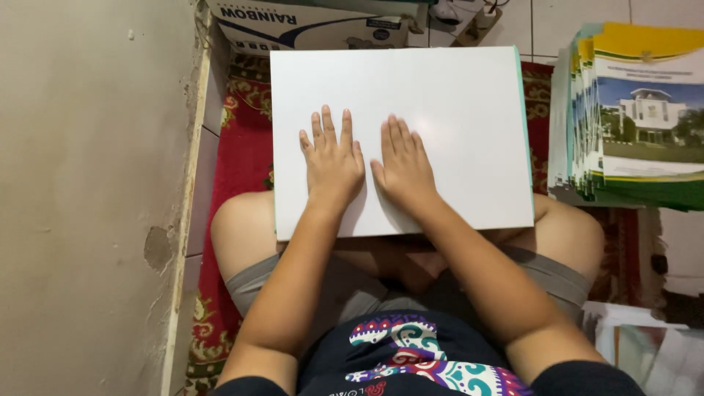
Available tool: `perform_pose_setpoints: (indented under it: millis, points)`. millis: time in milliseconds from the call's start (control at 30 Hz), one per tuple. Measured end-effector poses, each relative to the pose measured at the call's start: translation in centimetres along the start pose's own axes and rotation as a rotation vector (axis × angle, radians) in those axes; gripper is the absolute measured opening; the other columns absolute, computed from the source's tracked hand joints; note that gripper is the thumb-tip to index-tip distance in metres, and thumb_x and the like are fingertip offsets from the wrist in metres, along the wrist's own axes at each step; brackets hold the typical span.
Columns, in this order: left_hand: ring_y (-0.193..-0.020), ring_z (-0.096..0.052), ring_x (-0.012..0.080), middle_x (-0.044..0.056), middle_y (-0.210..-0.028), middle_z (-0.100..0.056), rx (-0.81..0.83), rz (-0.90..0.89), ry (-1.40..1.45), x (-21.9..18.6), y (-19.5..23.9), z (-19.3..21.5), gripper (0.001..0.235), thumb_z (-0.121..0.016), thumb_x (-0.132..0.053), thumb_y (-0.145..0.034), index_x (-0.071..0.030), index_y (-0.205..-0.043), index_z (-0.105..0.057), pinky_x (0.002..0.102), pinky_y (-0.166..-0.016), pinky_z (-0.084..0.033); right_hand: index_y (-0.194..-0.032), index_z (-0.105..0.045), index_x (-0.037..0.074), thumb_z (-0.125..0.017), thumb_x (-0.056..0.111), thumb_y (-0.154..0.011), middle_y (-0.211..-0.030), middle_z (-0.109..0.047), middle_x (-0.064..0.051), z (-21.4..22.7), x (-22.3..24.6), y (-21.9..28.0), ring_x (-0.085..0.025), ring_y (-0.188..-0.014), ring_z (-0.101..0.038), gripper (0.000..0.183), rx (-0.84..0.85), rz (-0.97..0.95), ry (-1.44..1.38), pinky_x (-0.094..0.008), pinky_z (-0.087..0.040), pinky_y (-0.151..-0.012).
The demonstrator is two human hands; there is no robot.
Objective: Manually smoothing and stacking printed folders to ensure quality and flatness.
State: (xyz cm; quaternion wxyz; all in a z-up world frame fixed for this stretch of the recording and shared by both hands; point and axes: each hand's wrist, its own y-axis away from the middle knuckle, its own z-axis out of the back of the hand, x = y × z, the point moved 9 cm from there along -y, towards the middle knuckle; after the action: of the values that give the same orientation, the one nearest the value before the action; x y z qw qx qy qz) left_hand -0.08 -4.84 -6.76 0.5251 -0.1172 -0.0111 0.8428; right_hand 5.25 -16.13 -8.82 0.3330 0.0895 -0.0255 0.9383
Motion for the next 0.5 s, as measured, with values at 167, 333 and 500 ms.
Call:
perform_pose_setpoints:
  millis: [167, 333, 500]
  points:
    - [-0.155, -0.023, 0.0397, 0.021, -0.168, -0.023, -0.014, 0.005, -0.037, 0.0, -0.1, 0.2, 0.063, -0.04, -0.038, -0.104, -0.019, -0.163, -0.032, 0.063, -0.121, -0.02, -0.163, -0.01, 0.0, -0.035, 0.036, -0.105, -0.172, -0.008, -0.018, 3.7, 0.3, -10.0, -0.028, -0.16, -0.007, 0.073, -0.002, -0.116, -0.14, -0.043, -0.005, -0.129]
    - [-0.154, -0.026, 0.0381, 0.02, -0.168, -0.025, -0.021, 0.047, 0.014, 0.2, -0.2, 1.2, 0.065, -0.044, -0.038, -0.1, -0.018, -0.162, -0.035, 0.062, -0.121, -0.021, -0.164, -0.008, 0.002, -0.03, 0.026, -0.11, -0.173, -0.005, -0.014, 8.4, -3.8, -12.4, -0.025, -0.16, -0.004, 0.063, -0.028, -0.345, -0.205, -0.038, -0.002, -0.131]
    - [-0.155, -0.025, 0.0353, 0.018, -0.168, -0.026, -0.013, 0.045, 0.029, 0.0, 0.0, 1.6, 0.067, -0.044, -0.038, -0.099, -0.015, -0.162, -0.033, 0.059, -0.123, -0.019, -0.163, -0.014, 0.0, -0.038, 0.034, -0.112, -0.171, -0.013, -0.019, 5.5, -15.4, -9.4, -0.032, -0.158, -0.006, 0.066, -0.148, -0.539, -0.088, -0.038, -0.003, -0.128]
